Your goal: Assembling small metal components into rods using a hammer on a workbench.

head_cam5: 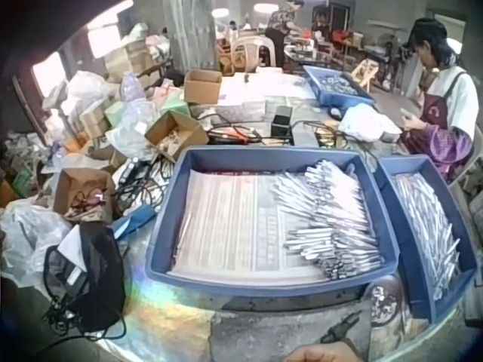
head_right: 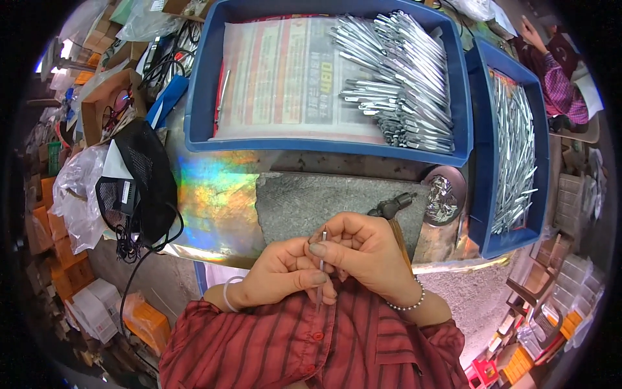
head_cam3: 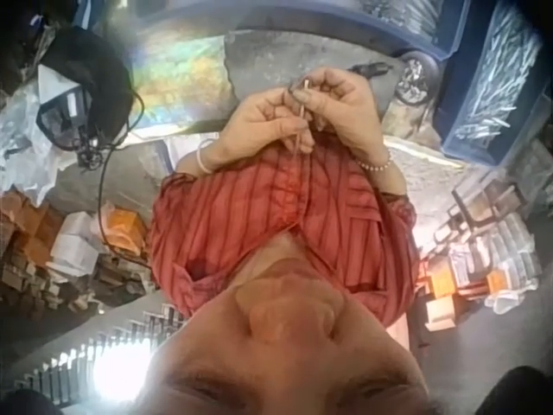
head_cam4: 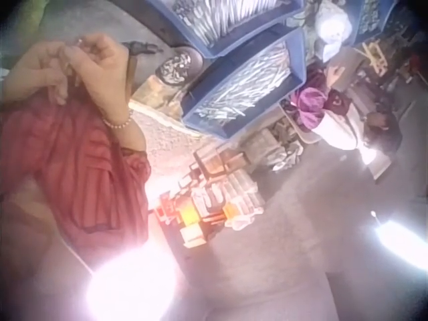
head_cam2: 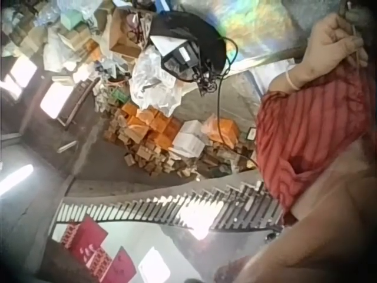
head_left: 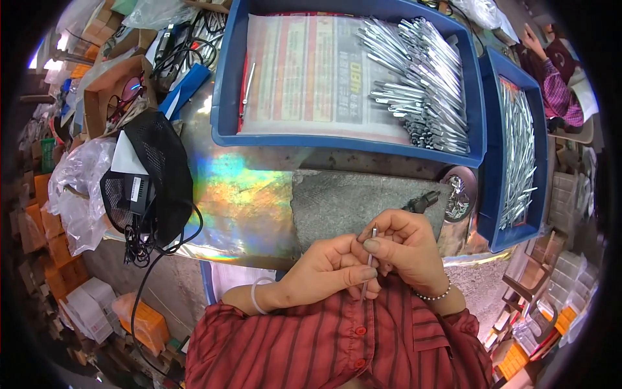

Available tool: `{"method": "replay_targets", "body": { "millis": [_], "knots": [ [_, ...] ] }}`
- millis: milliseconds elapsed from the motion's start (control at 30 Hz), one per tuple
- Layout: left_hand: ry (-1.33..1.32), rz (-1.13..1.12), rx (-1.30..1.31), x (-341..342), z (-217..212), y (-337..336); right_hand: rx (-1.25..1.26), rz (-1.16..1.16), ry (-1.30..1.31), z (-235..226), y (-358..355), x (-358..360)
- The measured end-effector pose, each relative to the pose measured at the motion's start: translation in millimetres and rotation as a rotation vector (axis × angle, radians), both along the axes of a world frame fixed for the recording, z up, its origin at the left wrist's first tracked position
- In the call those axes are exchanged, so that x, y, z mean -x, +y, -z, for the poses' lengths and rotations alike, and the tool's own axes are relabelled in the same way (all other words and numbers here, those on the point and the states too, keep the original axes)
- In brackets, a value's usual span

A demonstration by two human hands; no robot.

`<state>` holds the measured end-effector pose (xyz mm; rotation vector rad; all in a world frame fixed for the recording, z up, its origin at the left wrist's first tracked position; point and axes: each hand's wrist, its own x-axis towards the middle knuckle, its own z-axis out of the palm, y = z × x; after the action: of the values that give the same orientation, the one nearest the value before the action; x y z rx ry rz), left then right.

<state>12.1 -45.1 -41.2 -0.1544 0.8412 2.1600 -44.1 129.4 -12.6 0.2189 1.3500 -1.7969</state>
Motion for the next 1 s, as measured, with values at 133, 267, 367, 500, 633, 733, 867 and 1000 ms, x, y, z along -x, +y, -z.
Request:
{"method": "replay_targets", "body": {
  "millis": [133,267,367,500,633,733,867,1000],
  "knots": [
    [-0.003,0.005,0.038,0.5,-1.8,2.5,-0.008,0.008,0.006,-0.9,1.1,-0.9],
    [0.055,-0.074,0.053,-3.3,-4.0,5.5,-0.017,0.051,0.048,-4.1,0.8,-3.7],
    [0.259,-0.056,0.279,-6.3,-7.7,4.5,-0.035,0.079,0.053,-0.9,5.3,-10.9],
    [0.327,-0.068,0.369,-10.4,-10.6,6.0,0.047,0.091,-0.021,1.3,8.7,-15.9],
    [0.274,-0.086,0.326,-11.9,-12.5,6.7,0.084,0.11,-0.066,-0.4,7.2,-18.3],
    [0.248,-0.098,0.299,-14.3,-13.3,6.5,0.089,0.112,-0.061,-0.1,6.2,-20.0],
    [0.202,-0.086,0.245,-17.9,-13.8,5.6,0.092,0.102,-0.051,1.5,5.4,-22.5],
    [0.153,-0.091,0.173,-19.0,-14.2,4.5,0.087,0.093,-0.045,1.8,3.3,-23.7]
  ]
}}
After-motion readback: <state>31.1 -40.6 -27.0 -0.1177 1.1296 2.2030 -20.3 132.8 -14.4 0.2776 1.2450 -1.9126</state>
